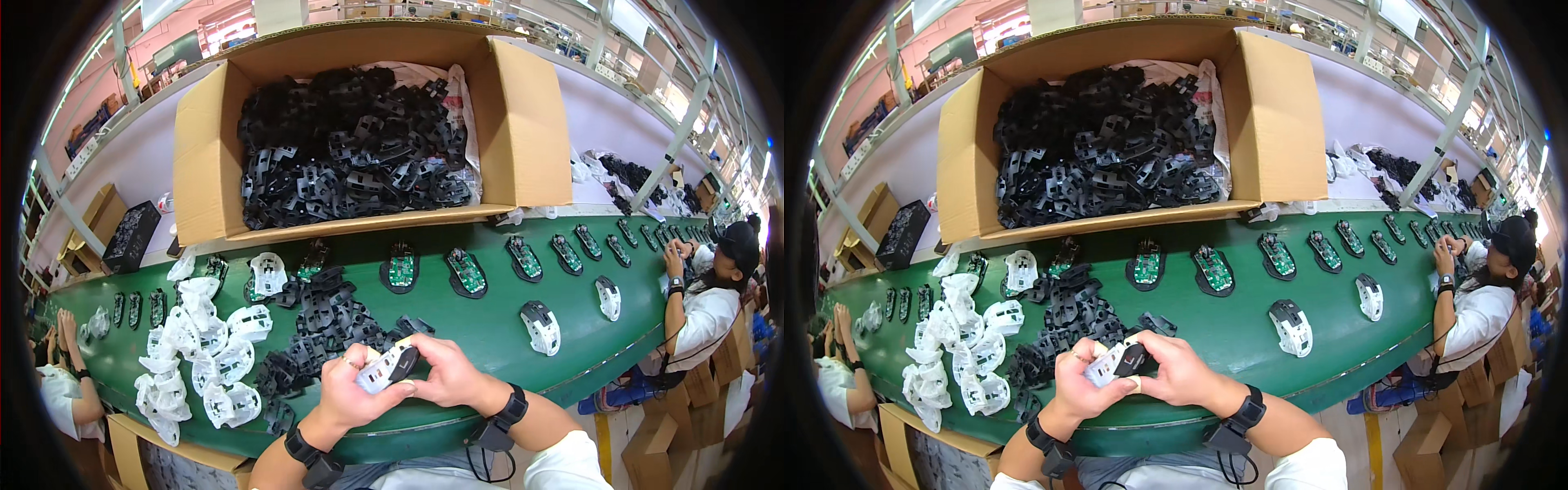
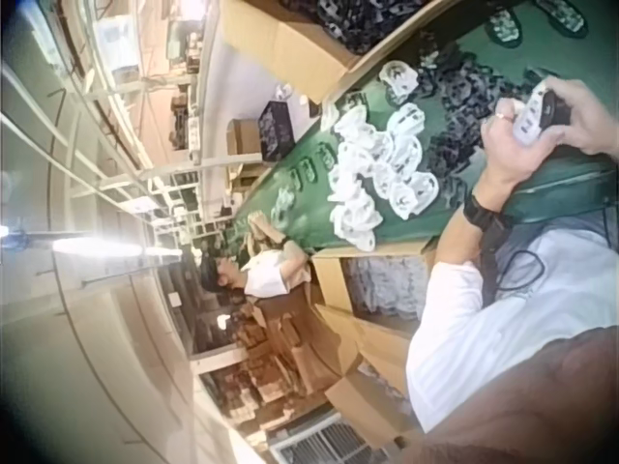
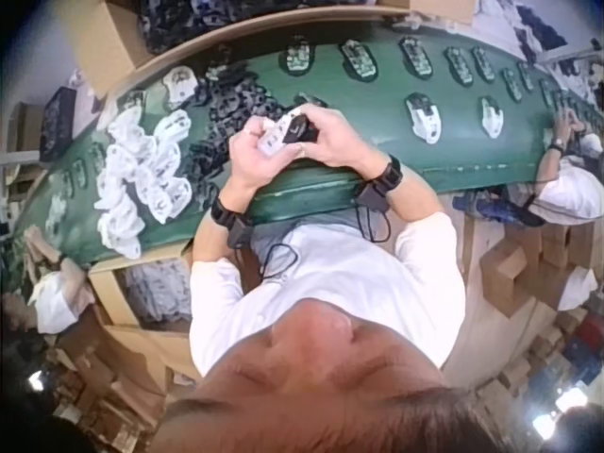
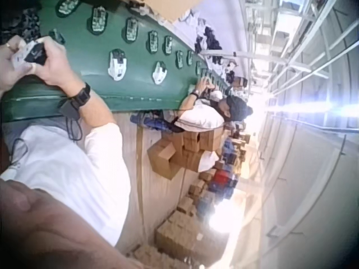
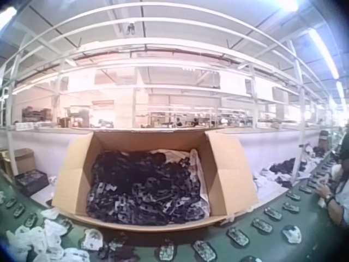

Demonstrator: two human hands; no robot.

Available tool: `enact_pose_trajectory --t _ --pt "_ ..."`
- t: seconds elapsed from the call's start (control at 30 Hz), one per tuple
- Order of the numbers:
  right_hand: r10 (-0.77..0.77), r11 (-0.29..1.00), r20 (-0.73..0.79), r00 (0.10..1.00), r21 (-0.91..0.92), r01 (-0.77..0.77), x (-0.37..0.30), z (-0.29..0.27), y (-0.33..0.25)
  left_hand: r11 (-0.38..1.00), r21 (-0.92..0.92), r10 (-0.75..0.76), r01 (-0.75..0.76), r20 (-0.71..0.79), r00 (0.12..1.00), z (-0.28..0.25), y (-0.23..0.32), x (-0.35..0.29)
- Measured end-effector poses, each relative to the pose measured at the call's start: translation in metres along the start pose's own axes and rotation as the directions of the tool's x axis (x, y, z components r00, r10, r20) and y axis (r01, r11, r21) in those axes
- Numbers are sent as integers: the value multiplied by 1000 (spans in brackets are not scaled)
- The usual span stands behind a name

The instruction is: Assembling internal and external components of computer mice on a factory assembly line.

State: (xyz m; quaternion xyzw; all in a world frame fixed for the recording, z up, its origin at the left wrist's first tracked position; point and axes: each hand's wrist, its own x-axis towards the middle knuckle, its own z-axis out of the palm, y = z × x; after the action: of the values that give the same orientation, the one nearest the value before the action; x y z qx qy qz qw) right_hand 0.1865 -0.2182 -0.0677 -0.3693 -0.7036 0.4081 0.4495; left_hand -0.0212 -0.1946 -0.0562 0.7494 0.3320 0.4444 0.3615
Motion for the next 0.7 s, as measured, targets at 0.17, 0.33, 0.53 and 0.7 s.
enact_pose_trajectory --t 0.17,0.33,0.53,0.7 --pt "-205 906 -58 977 -389 167 1 9 -5 920 254 308 -298 1 951 -6 -16 8" --pt "-302 927 -149 942 -276 254 0 2 -12 869 139 491 -474 -139 860 -12 -9 8" --pt "-284 956 15 959 -78 284 1 15 -11 863 60 504 -501 -113 856 -21 -10 2" --pt "-285 947 -203 937 -210 242 3 27 -6 932 114 353 -344 -80 932 -9 -10 1"
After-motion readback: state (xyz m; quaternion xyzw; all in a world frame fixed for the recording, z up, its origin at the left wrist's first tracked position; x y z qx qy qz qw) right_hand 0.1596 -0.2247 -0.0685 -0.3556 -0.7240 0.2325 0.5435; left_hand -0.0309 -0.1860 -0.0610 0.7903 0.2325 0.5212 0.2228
